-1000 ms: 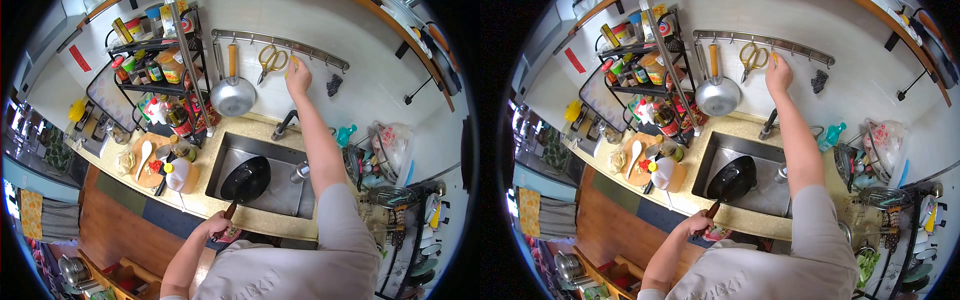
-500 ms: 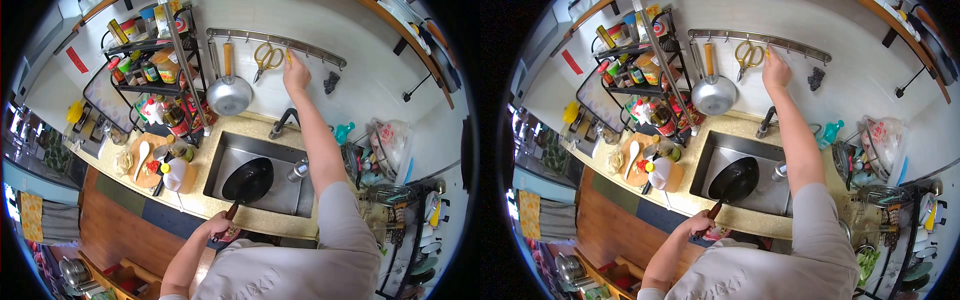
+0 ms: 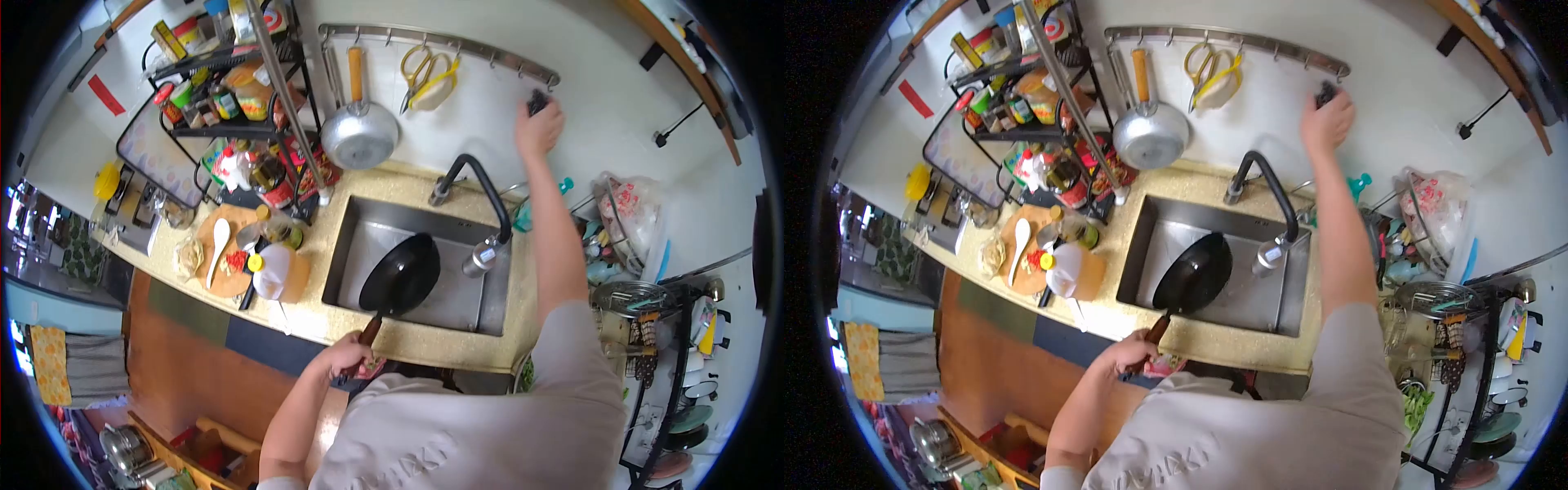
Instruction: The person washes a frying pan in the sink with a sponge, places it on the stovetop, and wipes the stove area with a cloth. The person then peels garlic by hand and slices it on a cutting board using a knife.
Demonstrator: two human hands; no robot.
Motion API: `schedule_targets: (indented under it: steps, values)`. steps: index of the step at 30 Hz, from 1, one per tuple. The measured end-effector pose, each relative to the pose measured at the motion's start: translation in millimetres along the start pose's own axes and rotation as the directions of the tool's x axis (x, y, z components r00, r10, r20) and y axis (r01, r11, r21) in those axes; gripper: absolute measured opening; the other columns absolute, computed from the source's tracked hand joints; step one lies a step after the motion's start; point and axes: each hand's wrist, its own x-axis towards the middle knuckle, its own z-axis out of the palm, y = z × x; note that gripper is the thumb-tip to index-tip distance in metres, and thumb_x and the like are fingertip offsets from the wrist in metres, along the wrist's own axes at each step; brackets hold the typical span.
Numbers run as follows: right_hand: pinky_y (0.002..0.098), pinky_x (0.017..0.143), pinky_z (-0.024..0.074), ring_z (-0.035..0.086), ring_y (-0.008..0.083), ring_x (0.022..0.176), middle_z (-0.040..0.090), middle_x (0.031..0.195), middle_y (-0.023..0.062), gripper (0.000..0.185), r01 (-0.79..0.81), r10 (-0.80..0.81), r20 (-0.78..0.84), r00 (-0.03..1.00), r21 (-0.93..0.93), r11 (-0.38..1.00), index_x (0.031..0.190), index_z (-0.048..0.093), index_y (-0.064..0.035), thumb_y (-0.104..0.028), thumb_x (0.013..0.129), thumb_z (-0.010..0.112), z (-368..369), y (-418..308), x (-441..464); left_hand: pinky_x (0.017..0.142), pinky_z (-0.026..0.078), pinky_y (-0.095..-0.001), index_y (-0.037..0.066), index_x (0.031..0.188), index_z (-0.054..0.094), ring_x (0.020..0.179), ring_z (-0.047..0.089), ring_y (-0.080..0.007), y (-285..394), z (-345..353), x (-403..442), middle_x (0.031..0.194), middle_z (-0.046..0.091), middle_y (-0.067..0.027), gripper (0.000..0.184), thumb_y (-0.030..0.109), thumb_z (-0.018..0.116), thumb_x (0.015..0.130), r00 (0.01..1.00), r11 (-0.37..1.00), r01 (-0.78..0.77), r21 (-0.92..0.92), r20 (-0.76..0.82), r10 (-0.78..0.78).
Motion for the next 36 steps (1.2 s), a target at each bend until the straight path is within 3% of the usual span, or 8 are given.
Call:
schedule_targets:
  steps: [8,12,17,23,27,30,33,36]
  values:
    - [0.0486,0.09,0.0464,0.058,0.0404,0.107,0.059,0.114,0.0243,0.062,-0.129,0.114,0.236,0.965,0.047,0.991,0.123,0.048,-0.0009,-0.039,0.08,0.073,8.1,28.7,14.1,0.039,0.043,-0.0259,0.007,0.098,0.047,0.046,0.052,-0.0132,-1.7,-10.7,14.5,0.067,0.054,-0.0054,0.027,-0.004,0.056,0.075,0.982,0.932,0.097,-0.349,0.184,-0.033]
    - [0.0491,0.087,0.0477,0.06,0.0403,0.102,0.061,0.109,0.024,0.058,-0.04,0.047,-0.045,0.998,0.155,0.987,0.123,0.047,0.0008,-0.037,0.084,0.068,-5.9,26.8,30.7,0.039,0.042,-0.0252,0.006,0.096,0.045,0.045,0.05,-0.013,8.1,1.7,12.0,0.067,0.053,-0.0058,0.027,-0.004,0.056,0.074,0.981,0.93,0.106,-0.352,0.188,-0.041]
    - [0.0459,0.088,0.0469,0.062,0.0405,0.098,0.063,0.106,0.0254,0.056,0.087,-0.025,-0.287,0.958,0.207,0.974,0.123,0.048,0.0047,-0.035,0.087,0.065,-44.1,33.7,61.6,0.042,0.044,-0.0292,-0.003,0.104,0.044,0.048,0.056,-0.015,10.6,24.6,15.3,0.068,0.057,-0.008,0.03,-0.001,0.058,0.077,0.996,0.953,-0.073,0.295,-0.026,0.084]
    - [0.0365,0.082,0.0483,0.064,0.0255,0.09,0.064,0.098,0.0184,0.051,-0.089,0.044,0.141,0.989,0.324,0.942,0.12,0.047,0.0069,-0.03,0.09,0.066,-120.5,81.3,-23.7,0.064,0.052,-0.0393,-0.008,0.103,0.051,0.075,0.067,-0.0328,7.5,42.3,-7.6,0.086,0.066,-0.0251,0.033,0.014,0.063,0.082,0.968,0.65,-0.107,0.752,-0.071,0.242]
    - [0.033,0.073,0.0481,0.059,0.0174,0.079,0.062,0.088,0.009,0.031,-0.261,0.057,0.571,0.819,0.282,0.923,0.112,0.054,0.0024,-0.019,0.091,0.063,-166.2,148.9,-125.1,0.084,0.049,-0.0465,-0.007,0.105,0.054,0.099,0.062,-0.0446,-6.3,45.8,-12.7,0.096,0.065,-0.0302,0.04,0.023,0.064,0.081,0.967,0.638,-0.101,0.764,-0.075,0.243]
    - [0.0337,0.073,0.0492,0.061,0.0194,0.078,0.064,0.091,0.0087,0.026,-0.34,0.048,0.943,0.33,0.071,0.938,0.11,0.06,-0.0015,-0.015,0.087,0.066,-181.8,184.5,-206.7,0.083,0.049,-0.0479,-0.006,0.105,0.054,0.096,0.062,-0.0445,-29.6,40.4,-3.2,0.099,0.064,-0.0301,0.037,0.016,0.064,0.076,0.968,0.547,-0.11,0.83,-0.035,0.248]
    - [0.0389,0.078,0.0519,0.067,0.032,0.086,0.068,0.097,0.0179,0.031,-0.257,-0.212,0.97,0.12,0.237,0.937,0.112,0.063,-0.0042,-0.015,0.083,0.07,-183.3,126.5,-259.1,0.072,0.048,-0.0506,-0.004,0.096,0.053,0.083,0.061,-0.0468,-38.2,43.7,-5.7,0.079,0.062,-0.03,0.03,0.007,0.062,0.07,0.929,0.502,-0.155,0.851,-0.047,0.366]
    - [0.0471,0.077,0.0487,0.061,0.0394,0.092,0.064,0.087,0.0171,0.028,0.095,-0.316,0.917,0.245,0.302,0.949,0.105,0.057,-0.0101,-0.016,0.081,0.071,-140.9,96.8,-307.0,0.072,0.049,-0.0513,-0.003,0.096,0.052,0.082,0.062,-0.0459,-41.4,47.1,-4.9,0.08,0.063,-0.0293,0.03,0.008,0.062,0.07,0.924,0.463,-0.131,0.877,-0.062,0.378]
